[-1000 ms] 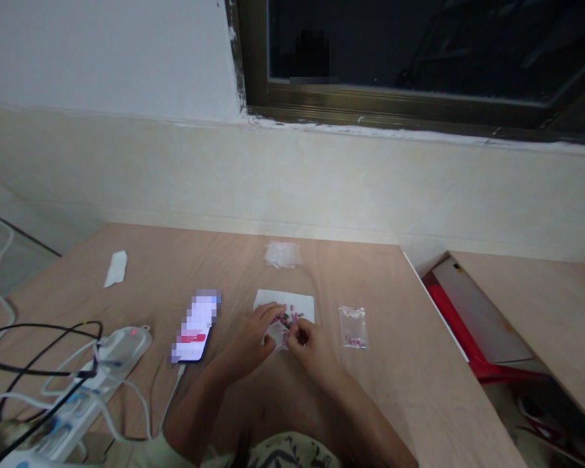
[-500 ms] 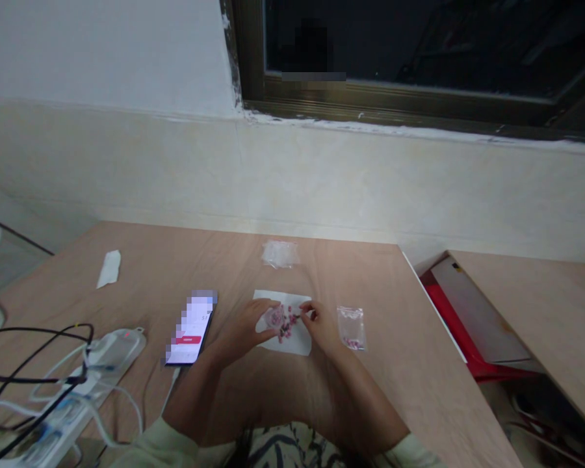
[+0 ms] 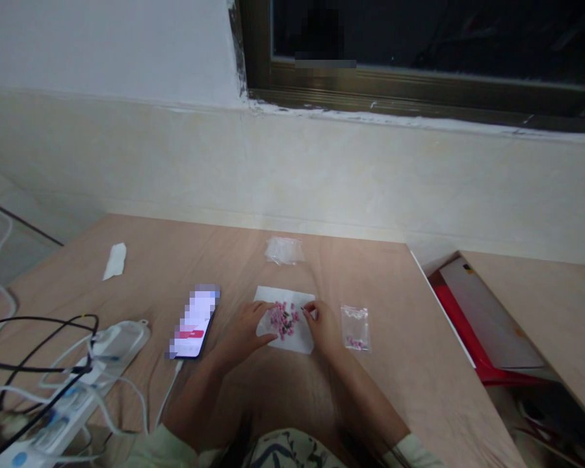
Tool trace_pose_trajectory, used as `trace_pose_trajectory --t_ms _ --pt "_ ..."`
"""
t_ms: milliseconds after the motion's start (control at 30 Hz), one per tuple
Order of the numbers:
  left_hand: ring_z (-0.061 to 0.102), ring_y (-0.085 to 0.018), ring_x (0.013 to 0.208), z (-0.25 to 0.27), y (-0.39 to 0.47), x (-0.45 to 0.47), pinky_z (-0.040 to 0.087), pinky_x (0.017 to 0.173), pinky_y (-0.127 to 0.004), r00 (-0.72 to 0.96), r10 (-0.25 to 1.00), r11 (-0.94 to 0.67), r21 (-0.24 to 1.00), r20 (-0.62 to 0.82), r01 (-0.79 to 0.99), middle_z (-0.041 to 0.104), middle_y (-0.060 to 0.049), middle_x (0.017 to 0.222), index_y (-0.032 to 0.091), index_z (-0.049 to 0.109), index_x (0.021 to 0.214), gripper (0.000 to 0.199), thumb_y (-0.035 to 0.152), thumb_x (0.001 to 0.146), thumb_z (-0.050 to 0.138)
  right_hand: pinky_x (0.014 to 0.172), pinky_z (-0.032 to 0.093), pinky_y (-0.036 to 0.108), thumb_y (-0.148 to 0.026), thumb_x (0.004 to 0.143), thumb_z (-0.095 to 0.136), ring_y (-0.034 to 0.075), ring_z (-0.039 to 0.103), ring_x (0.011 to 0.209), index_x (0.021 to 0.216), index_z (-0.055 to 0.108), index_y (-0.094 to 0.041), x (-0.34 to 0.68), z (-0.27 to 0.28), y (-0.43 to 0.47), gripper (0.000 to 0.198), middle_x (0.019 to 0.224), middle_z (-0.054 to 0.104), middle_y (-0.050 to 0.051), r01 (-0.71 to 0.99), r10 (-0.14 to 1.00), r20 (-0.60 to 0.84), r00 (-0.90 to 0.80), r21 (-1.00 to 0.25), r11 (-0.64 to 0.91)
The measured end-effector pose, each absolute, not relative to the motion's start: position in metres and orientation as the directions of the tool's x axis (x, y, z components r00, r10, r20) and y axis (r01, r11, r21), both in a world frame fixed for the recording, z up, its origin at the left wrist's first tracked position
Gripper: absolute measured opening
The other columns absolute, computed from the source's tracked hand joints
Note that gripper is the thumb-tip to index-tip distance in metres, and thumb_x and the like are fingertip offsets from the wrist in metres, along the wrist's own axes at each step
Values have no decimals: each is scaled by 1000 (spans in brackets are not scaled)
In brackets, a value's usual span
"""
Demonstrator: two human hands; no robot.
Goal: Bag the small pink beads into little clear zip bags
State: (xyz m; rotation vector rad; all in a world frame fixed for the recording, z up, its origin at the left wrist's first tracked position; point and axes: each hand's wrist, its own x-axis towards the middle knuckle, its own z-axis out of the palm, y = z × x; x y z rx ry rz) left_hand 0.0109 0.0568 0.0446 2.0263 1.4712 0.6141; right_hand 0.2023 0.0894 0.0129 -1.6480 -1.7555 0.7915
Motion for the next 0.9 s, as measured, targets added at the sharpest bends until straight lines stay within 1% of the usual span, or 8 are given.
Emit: trace_pose_trajectory --t_ms 133,233,367,467,600,667,767,900 --pt "47 -24 101 48 61 19 37 88 -40 292 955 -256 641 53 723 53 -9 108 18 48 108 46 25 65 61 64 39 25 -19 69 53 14 51 68 71 59 -16 182 33 78 7 71 59 3 499 977 97 -190 -847 182" --pt "48 -24 101 47 64 19 37 87 -40 294 953 -270 629 68 729 54 -9 106 17 48 106 42 26 67 60 61 39 24 -22 70 52 13 50 63 76 59 -16 176 32 75 10 74 59 3 432 976 95 -194 -885 172" --pt "45 -23 105 41 67 11 35 90 -39 286 953 -282 644 102 711 51 -8 112 19 44 111 48 27 66 60 67 39 27 -19 70 52 16 51 72 78 56 -14 187 7 76 11 77 57 6 545 994 107 -16 -833 98" --pt "43 -22 107 37 68 6 34 92 -39 282 953 -285 655 113 700 50 -8 114 19 43 113 50 28 67 60 69 40 29 -17 69 51 18 51 74 75 56 -14 194 -12 76 8 76 56 8 641 997 61 -55 -764 82" --pt "44 -23 106 35 65 7 34 91 -39 275 957 -268 654 95 707 51 -8 113 19 44 112 50 28 66 60 68 40 29 -14 72 47 17 51 73 73 57 -14 194 -19 77 10 77 56 8 688 995 25 -100 -721 87" --pt "45 -23 105 35 63 9 35 90 -40 279 956 -268 652 89 710 52 -7 112 20 45 111 49 27 65 60 68 40 29 -14 72 47 17 51 73 71 57 -14 192 -15 77 9 76 56 8 682 995 30 -94 -726 86" --pt "46 -24 102 37 60 12 36 88 -40 272 959 -255 650 76 716 53 -7 109 20 46 110 49 25 63 62 68 40 28 -15 72 49 16 51 71 70 56 -14 189 -3 75 7 73 57 7 611 996 63 -64 -787 89" --pt "48 -24 98 39 58 18 38 86 -40 275 960 -240 650 50 721 55 -8 105 18 48 107 49 23 61 63 67 40 27 -20 72 50 15 51 70 71 57 -16 178 14 69 8 71 58 3 491 981 118 -154 -852 180"
